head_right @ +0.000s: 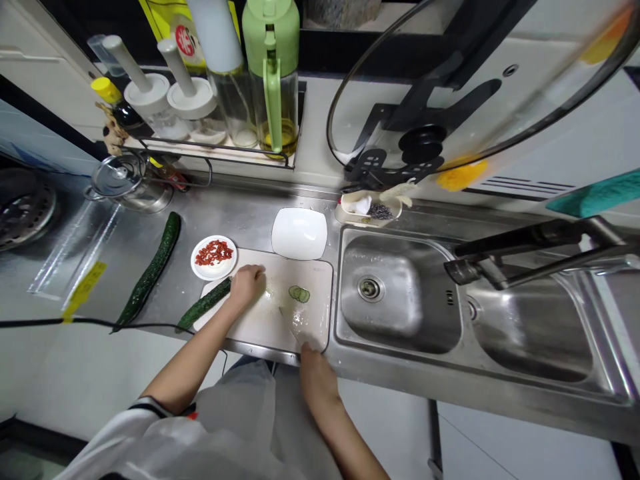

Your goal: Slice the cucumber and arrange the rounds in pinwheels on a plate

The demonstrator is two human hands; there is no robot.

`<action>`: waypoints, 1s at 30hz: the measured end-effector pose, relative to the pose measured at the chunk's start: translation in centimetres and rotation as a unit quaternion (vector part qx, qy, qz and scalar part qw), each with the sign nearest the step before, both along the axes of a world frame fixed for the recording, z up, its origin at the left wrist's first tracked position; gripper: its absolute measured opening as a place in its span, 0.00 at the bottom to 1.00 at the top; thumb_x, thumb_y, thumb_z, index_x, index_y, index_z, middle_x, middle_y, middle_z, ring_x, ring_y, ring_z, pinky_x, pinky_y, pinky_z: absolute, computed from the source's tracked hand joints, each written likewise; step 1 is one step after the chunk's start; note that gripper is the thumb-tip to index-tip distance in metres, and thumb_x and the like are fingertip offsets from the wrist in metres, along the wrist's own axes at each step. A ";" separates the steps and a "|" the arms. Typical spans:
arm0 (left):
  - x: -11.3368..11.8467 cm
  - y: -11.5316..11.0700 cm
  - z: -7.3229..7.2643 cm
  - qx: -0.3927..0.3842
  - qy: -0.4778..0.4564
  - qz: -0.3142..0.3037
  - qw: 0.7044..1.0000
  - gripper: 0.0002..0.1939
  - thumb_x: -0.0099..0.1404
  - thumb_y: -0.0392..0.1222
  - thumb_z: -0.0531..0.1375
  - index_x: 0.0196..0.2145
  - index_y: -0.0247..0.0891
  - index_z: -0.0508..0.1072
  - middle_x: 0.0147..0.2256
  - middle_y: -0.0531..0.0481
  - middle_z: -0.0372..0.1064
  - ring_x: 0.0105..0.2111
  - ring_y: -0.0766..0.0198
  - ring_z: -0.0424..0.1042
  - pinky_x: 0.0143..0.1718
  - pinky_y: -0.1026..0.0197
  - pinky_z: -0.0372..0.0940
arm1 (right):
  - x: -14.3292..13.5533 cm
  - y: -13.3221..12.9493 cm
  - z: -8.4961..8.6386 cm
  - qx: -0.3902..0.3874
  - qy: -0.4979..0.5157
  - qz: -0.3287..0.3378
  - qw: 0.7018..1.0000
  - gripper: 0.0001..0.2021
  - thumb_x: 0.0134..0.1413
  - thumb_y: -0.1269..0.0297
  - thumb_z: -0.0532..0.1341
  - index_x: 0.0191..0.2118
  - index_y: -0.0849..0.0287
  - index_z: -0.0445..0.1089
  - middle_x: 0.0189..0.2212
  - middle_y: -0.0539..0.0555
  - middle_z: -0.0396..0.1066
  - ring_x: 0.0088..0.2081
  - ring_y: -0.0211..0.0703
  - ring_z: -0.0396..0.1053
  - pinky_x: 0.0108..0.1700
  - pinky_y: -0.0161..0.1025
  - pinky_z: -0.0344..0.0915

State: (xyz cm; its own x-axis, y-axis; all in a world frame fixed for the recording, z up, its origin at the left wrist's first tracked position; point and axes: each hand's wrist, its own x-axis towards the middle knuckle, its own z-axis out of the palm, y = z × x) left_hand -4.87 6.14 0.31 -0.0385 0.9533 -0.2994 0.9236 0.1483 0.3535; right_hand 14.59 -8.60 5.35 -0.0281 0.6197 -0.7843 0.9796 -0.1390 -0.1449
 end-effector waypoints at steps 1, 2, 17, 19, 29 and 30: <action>0.8 -0.2 -0.1 -0.015 -0.018 -0.012 1.000 0.14 0.61 0.35 0.53 0.41 0.40 0.74 0.40 0.45 0.71 0.42 0.60 0.67 0.43 0.63 0.59 | -0.1 0.1 0.2 -0.002 -0.003 0.001 1.000 0.22 0.54 0.83 0.42 0.48 0.64 0.66 0.39 0.61 0.74 0.42 0.46 0.73 0.36 0.34 0.63; 1.6 -0.3 -0.2 -0.032 -0.033 -0.021 0.999 0.12 0.61 0.35 0.53 0.40 0.40 0.74 0.39 0.45 0.71 0.41 0.60 0.67 0.43 0.63 0.59 | -0.1 0.2 0.3 -0.004 -0.006 0.001 1.000 0.22 0.54 0.83 0.42 0.48 0.64 0.66 0.39 0.61 0.74 0.42 0.46 0.73 0.36 0.34 0.63; 7.6 -1.5 -1.6 -0.120 -0.059 0.004 0.991 0.06 0.59 0.37 0.57 0.33 0.35 0.74 0.38 0.40 0.71 0.41 0.56 0.69 0.38 0.60 0.61 | -0.2 0.1 0.3 -0.006 0.002 -0.018 1.000 0.22 0.55 0.82 0.41 0.46 0.64 0.66 0.38 0.63 0.74 0.41 0.48 0.73 0.35 0.36 0.66; 7.7 -1.5 -1.6 -0.132 -0.061 0.013 0.989 0.06 0.59 0.37 0.57 0.32 0.35 0.74 0.39 0.40 0.72 0.41 0.56 0.70 0.37 0.61 0.61 | -0.2 0.1 0.4 -0.005 0.004 -0.018 1.000 0.22 0.55 0.83 0.41 0.46 0.64 0.66 0.38 0.63 0.74 0.41 0.47 0.74 0.35 0.36 0.66; 7.7 -2.0 -1.5 -0.119 -0.091 0.001 0.989 0.07 0.61 0.36 0.56 0.37 0.38 0.71 0.35 0.46 0.73 0.36 0.61 0.70 0.36 0.63 0.60 | -0.1 0.0 -0.1 -0.001 0.003 -0.016 1.000 0.21 0.56 0.83 0.42 0.47 0.63 0.65 0.38 0.62 0.74 0.41 0.46 0.74 0.36 0.35 0.66; 7.6 -2.1 -1.6 -0.122 -0.093 0.005 0.988 0.07 0.61 0.36 0.56 0.38 0.38 0.70 0.34 0.46 0.73 0.35 0.62 0.70 0.35 0.63 0.60 | -0.1 0.1 0.0 -0.003 0.002 -0.016 1.000 0.21 0.56 0.82 0.42 0.47 0.63 0.65 0.38 0.62 0.74 0.41 0.47 0.74 0.36 0.35 0.66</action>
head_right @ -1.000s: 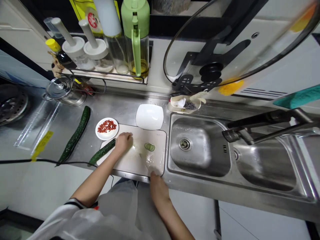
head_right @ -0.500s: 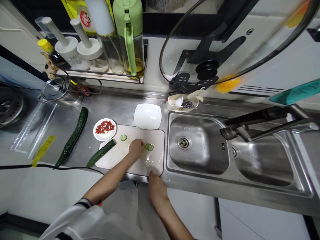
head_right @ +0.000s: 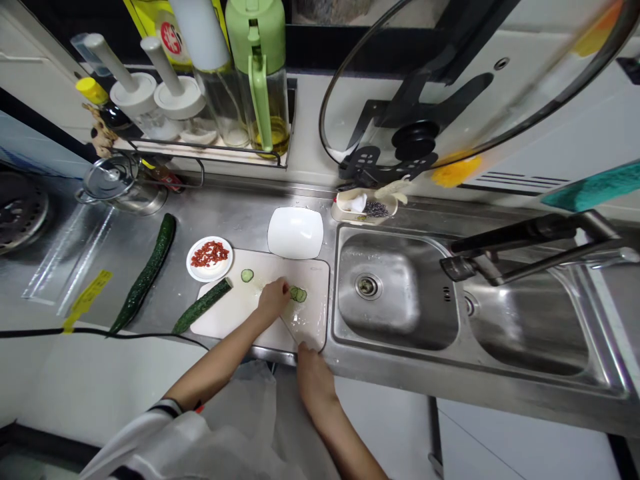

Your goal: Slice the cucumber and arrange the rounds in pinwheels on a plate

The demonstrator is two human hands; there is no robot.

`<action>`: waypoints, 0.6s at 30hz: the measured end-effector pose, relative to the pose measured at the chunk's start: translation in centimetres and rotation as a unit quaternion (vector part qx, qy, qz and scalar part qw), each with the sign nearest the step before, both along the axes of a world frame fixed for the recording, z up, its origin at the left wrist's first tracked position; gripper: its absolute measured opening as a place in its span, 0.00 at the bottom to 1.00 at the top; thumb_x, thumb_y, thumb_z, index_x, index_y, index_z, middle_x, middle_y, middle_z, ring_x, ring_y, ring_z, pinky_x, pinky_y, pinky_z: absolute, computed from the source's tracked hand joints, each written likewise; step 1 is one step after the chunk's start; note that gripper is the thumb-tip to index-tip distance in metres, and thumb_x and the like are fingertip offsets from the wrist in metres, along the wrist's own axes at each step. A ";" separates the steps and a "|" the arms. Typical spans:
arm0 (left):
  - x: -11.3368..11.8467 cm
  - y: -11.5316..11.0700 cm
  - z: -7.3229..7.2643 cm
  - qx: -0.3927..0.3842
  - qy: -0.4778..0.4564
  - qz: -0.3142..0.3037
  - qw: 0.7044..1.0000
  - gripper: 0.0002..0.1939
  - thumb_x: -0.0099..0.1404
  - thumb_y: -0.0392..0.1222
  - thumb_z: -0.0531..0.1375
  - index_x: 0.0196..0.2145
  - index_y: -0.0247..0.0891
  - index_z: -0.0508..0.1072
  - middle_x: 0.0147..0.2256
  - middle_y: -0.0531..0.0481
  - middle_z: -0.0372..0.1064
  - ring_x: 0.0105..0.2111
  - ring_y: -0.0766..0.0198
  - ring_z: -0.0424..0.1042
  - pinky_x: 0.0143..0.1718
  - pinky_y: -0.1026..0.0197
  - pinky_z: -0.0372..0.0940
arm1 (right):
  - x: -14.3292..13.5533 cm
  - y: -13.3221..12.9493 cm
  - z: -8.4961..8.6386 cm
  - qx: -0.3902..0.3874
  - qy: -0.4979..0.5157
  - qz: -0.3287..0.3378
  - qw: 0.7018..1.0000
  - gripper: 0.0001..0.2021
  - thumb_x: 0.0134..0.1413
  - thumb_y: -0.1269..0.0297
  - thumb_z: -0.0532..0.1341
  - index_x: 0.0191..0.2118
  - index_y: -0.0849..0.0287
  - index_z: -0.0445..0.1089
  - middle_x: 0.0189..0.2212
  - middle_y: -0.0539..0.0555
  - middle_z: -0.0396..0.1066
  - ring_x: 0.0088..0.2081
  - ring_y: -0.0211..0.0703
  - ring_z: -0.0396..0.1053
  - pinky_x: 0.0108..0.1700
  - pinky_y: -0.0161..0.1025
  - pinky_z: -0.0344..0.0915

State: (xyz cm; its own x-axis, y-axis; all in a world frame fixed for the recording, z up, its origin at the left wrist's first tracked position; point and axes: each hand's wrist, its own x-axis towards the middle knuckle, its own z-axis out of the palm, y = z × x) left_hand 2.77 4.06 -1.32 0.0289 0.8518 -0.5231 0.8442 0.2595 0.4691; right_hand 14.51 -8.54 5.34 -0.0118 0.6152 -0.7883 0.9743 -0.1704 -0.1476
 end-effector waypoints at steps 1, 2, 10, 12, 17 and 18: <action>-0.1 0.0 -0.1 -0.004 -0.003 0.006 1.000 0.08 0.61 0.36 0.56 0.39 0.38 0.70 0.34 0.47 0.73 0.35 0.62 0.70 0.35 0.63 0.60 | 0.0 0.0 0.1 -0.001 -0.001 0.001 1.000 0.21 0.56 0.82 0.41 0.47 0.63 0.65 0.38 0.62 0.74 0.41 0.47 0.73 0.36 0.36 0.66; -0.2 -0.1 -0.3 -0.006 -0.007 0.011 1.000 0.08 0.60 0.36 0.57 0.39 0.39 0.70 0.34 0.47 0.73 0.35 0.61 0.71 0.35 0.63 0.60 | 0.1 0.0 0.1 -0.001 0.000 0.004 1.000 0.22 0.56 0.82 0.41 0.48 0.63 0.65 0.39 0.62 0.74 0.41 0.47 0.73 0.36 0.36 0.66; -1.0 -0.6 -1.1 0.014 -0.075 0.017 0.997 0.06 0.59 0.34 0.57 0.34 0.39 0.74 0.32 0.51 0.74 0.33 0.65 0.71 0.35 0.65 0.61 | 0.8 -0.5 0.0 0.010 0.006 0.016 1.000 0.22 0.55 0.82 0.41 0.48 0.64 0.66 0.39 0.63 0.73 0.41 0.46 0.73 0.37 0.35 0.64; -1.3 -0.6 -1.1 0.009 -0.087 0.010 0.996 0.07 0.58 0.34 0.58 0.34 0.39 0.75 0.31 0.52 0.74 0.32 0.66 0.71 0.35 0.66 0.61 | 1.1 -0.6 0.0 0.011 0.008 0.015 1.000 0.22 0.54 0.83 0.42 0.46 0.64 0.66 0.38 0.62 0.73 0.41 0.46 0.73 0.36 0.34 0.64; -3.2 -0.2 -0.8 -0.011 -0.103 -0.014 0.995 0.08 0.55 0.34 0.60 0.32 0.39 0.78 0.32 0.53 0.75 0.34 0.66 0.71 0.37 0.67 0.62 | 1.9 -0.9 0.3 0.011 0.012 0.031 0.999 0.21 0.53 0.83 0.43 0.46 0.63 0.66 0.37 0.62 0.74 0.40 0.46 0.73 0.35 0.34 0.63; -3.8 -0.2 -0.8 -0.013 -0.106 -0.015 0.994 0.08 0.55 0.35 0.60 0.32 0.39 0.78 0.33 0.53 0.75 0.34 0.66 0.71 0.38 0.67 0.63 | 2.0 -0.9 0.3 0.013 0.013 0.032 0.999 0.21 0.53 0.83 0.43 0.46 0.63 0.66 0.37 0.62 0.74 0.40 0.45 0.73 0.35 0.34 0.63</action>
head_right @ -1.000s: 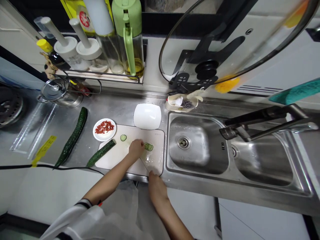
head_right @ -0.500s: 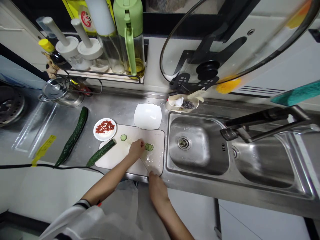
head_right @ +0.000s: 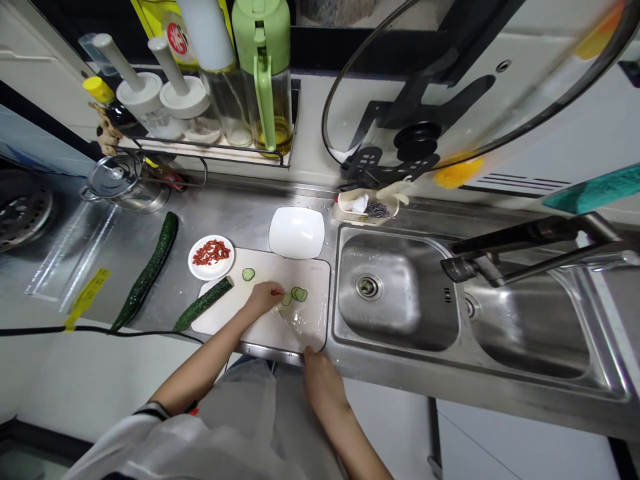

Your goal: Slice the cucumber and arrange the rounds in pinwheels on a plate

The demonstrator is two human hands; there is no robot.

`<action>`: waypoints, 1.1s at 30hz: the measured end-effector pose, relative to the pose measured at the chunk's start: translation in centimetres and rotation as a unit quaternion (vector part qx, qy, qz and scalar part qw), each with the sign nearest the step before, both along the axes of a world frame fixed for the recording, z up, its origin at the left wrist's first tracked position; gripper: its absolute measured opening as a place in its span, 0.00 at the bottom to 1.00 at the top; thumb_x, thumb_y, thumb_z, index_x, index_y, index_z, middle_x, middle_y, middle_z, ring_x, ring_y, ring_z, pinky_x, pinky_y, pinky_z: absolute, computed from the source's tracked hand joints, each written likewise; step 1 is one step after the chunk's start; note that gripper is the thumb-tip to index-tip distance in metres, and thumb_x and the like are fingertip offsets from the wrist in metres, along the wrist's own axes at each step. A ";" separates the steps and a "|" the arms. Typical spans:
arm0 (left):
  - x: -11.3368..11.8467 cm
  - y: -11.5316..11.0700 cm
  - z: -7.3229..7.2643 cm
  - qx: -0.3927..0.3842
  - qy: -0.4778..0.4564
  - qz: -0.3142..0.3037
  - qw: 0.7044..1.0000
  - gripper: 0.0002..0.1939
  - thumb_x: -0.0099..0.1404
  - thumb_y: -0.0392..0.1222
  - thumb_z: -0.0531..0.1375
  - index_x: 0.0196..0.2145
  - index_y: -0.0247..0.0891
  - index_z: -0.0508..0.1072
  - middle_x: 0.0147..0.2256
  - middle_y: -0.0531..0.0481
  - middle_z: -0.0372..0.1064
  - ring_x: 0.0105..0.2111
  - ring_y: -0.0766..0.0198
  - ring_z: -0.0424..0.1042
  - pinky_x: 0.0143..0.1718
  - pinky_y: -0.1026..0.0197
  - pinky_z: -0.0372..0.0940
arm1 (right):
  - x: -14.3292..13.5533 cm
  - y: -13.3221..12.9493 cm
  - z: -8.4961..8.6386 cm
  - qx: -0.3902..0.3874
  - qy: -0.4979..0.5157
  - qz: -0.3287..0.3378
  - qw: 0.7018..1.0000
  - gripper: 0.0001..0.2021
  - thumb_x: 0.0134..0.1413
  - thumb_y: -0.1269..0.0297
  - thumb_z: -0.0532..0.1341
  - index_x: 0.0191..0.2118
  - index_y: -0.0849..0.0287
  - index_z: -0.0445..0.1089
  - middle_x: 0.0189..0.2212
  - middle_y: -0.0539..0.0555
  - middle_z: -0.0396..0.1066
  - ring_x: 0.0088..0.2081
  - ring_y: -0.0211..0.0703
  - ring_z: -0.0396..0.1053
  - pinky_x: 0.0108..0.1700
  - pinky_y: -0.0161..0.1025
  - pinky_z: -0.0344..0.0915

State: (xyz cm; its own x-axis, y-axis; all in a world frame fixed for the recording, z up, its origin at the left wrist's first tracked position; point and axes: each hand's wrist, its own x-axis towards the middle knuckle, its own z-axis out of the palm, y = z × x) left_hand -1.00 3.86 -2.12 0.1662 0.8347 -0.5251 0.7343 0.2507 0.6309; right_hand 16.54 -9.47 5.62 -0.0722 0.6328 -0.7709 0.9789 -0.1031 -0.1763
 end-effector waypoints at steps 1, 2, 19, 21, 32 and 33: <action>-0.6 0.0 0.0 -0.003 -0.003 0.001 1.000 0.08 0.55 0.35 0.60 0.32 0.38 0.78 0.33 0.52 0.76 0.34 0.66 0.72 0.38 0.67 0.63 | 0.1 0.0 0.0 0.002 0.002 0.001 1.000 0.21 0.53 0.83 0.43 0.46 0.63 0.66 0.37 0.61 0.74 0.40 0.45 0.73 0.36 0.34 0.63; -1.1 0.0 0.1 -0.004 -0.003 0.002 1.000 0.08 0.55 0.35 0.60 0.33 0.38 0.79 0.34 0.52 0.76 0.35 0.65 0.72 0.39 0.67 0.63 | 0.1 0.0 0.0 0.004 0.002 0.001 1.000 0.21 0.53 0.83 0.43 0.46 0.63 0.66 0.37 0.61 0.74 0.40 0.45 0.73 0.36 0.33 0.63; -2.6 -1.7 -0.3 0.039 0.053 0.057 0.996 0.10 0.55 0.33 0.57 0.31 0.41 0.77 0.30 0.52 0.75 0.31 0.66 0.71 0.35 0.67 0.60 | -3.0 2.0 -1.4 0.038 -0.016 -0.011 0.999 0.21 0.54 0.82 0.42 0.49 0.63 0.63 0.37 0.63 0.73 0.41 0.47 0.73 0.36 0.37 0.66; -2.7 -1.7 -0.5 0.038 0.049 0.066 0.996 0.10 0.55 0.33 0.57 0.31 0.41 0.77 0.29 0.52 0.75 0.32 0.67 0.71 0.35 0.67 0.60 | -3.1 2.1 -1.5 0.044 -0.013 -0.011 0.999 0.21 0.54 0.82 0.43 0.49 0.64 0.63 0.37 0.64 0.73 0.42 0.47 0.73 0.36 0.37 0.66; -2.8 -1.5 -0.5 0.029 0.038 0.072 0.996 0.10 0.55 0.33 0.58 0.33 0.41 0.78 0.33 0.52 0.76 0.35 0.66 0.72 0.38 0.66 0.62 | -3.5 2.1 -1.7 0.058 -0.016 0.002 0.998 0.21 0.55 0.82 0.42 0.51 0.65 0.62 0.37 0.64 0.73 0.42 0.47 0.73 0.36 0.36 0.66; -2.8 -1.4 -0.5 0.024 0.039 0.073 0.996 0.10 0.55 0.33 0.58 0.33 0.41 0.78 0.33 0.52 0.76 0.35 0.66 0.72 0.39 0.66 0.62 | -3.5 2.2 -1.7 0.055 -0.016 0.001 0.998 0.21 0.55 0.82 0.42 0.50 0.65 0.62 0.37 0.63 0.73 0.42 0.47 0.73 0.36 0.36 0.66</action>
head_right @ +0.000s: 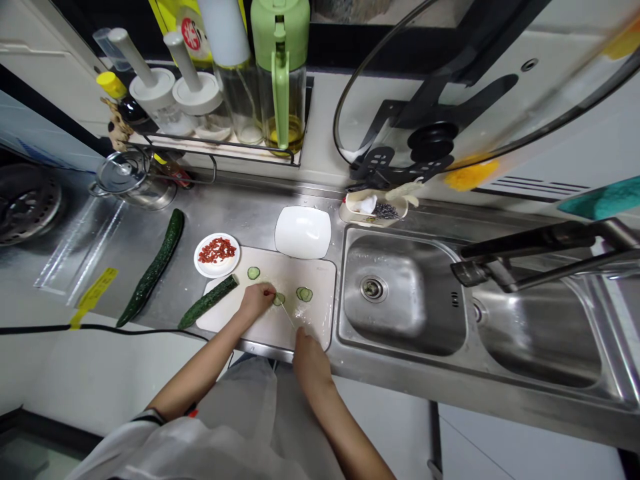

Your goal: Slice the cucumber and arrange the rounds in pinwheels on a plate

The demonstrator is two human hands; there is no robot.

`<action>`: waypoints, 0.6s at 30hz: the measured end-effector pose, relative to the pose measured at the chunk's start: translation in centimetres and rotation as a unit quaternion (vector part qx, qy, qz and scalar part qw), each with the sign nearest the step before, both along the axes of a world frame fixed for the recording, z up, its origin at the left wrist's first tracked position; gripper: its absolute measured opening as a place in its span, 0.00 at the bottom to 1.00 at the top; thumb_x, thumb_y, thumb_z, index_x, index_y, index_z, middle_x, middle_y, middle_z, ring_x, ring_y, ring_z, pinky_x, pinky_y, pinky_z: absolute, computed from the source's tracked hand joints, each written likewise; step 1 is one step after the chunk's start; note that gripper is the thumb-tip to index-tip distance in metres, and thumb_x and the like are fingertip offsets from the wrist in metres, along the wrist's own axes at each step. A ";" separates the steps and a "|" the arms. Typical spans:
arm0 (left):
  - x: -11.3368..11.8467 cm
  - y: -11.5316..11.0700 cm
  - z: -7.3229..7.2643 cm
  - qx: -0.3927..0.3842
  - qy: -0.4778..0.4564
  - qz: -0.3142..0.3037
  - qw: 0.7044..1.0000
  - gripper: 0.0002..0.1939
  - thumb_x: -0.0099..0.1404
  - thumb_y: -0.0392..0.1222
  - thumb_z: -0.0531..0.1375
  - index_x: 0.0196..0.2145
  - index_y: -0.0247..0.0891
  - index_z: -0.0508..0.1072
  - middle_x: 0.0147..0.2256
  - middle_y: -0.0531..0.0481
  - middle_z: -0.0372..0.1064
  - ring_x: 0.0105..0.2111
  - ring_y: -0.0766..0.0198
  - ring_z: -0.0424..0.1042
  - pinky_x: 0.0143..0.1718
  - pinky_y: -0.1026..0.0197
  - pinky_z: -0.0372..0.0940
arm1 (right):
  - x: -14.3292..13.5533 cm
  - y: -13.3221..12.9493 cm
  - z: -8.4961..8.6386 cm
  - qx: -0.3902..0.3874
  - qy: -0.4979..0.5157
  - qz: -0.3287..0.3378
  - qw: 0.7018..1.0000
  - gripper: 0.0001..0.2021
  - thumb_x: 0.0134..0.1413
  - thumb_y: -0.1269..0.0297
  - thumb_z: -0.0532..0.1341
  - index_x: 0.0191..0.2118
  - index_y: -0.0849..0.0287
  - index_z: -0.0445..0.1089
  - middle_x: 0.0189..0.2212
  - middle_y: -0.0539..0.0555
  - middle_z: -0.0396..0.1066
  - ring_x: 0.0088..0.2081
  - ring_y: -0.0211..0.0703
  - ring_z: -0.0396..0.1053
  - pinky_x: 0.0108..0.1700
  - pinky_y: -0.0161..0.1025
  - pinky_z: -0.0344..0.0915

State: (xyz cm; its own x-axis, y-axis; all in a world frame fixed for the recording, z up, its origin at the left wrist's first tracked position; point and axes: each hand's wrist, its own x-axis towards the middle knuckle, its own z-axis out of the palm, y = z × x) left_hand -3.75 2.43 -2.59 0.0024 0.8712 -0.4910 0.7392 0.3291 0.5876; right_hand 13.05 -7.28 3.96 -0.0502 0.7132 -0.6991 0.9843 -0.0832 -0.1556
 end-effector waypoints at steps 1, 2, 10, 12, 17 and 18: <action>0.0 0.0 0.0 -0.006 0.001 0.001 1.000 0.10 0.55 0.33 0.58 0.33 0.41 0.78 0.33 0.52 0.76 0.35 0.66 0.72 0.39 0.66 0.62 | 0.0 0.1 0.0 -0.005 0.001 0.000 1.000 0.21 0.55 0.82 0.43 0.50 0.65 0.62 0.37 0.63 0.73 0.42 0.46 0.73 0.36 0.36 0.66; 0.0 0.0 0.0 -0.011 0.004 0.001 1.000 0.11 0.55 0.33 0.58 0.33 0.41 0.78 0.33 0.52 0.76 0.35 0.66 0.72 0.39 0.66 0.63 | -0.1 0.1 0.1 -0.010 0.001 0.001 1.000 0.21 0.55 0.82 0.43 0.50 0.65 0.62 0.37 0.64 0.73 0.42 0.46 0.73 0.36 0.35 0.65; 0.0 0.0 -0.2 0.003 0.003 -0.005 1.000 0.10 0.55 0.33 0.58 0.32 0.40 0.78 0.32 0.52 0.76 0.34 0.66 0.72 0.39 0.66 0.62 | -0.9 0.7 1.2 -0.038 0.016 -0.018 0.999 0.21 0.54 0.82 0.43 0.50 0.66 0.63 0.39 0.65 0.73 0.44 0.48 0.72 0.39 0.37 0.65; 0.0 0.0 -0.2 0.002 0.003 -0.006 1.000 0.10 0.54 0.33 0.58 0.32 0.40 0.78 0.32 0.52 0.75 0.34 0.66 0.72 0.39 0.66 0.62 | -0.8 0.6 1.3 -0.039 0.018 -0.021 0.999 0.21 0.54 0.82 0.42 0.49 0.66 0.63 0.39 0.65 0.73 0.44 0.48 0.72 0.39 0.37 0.65; 0.1 0.2 0.0 0.003 0.006 -0.015 1.000 0.08 0.55 0.34 0.58 0.29 0.40 0.77 0.30 0.52 0.75 0.33 0.65 0.71 0.36 0.66 0.61 | 0.1 -0.6 1.4 -0.055 0.017 -0.028 0.998 0.20 0.54 0.82 0.43 0.48 0.65 0.64 0.38 0.63 0.73 0.43 0.48 0.72 0.37 0.37 0.65; 0.1 0.2 0.1 0.000 0.009 -0.016 1.000 0.07 0.55 0.35 0.58 0.29 0.40 0.77 0.30 0.52 0.75 0.32 0.65 0.71 0.35 0.66 0.61 | 0.3 -0.8 1.4 -0.060 0.017 -0.030 0.998 0.20 0.54 0.82 0.42 0.48 0.65 0.64 0.38 0.63 0.74 0.43 0.48 0.73 0.37 0.37 0.65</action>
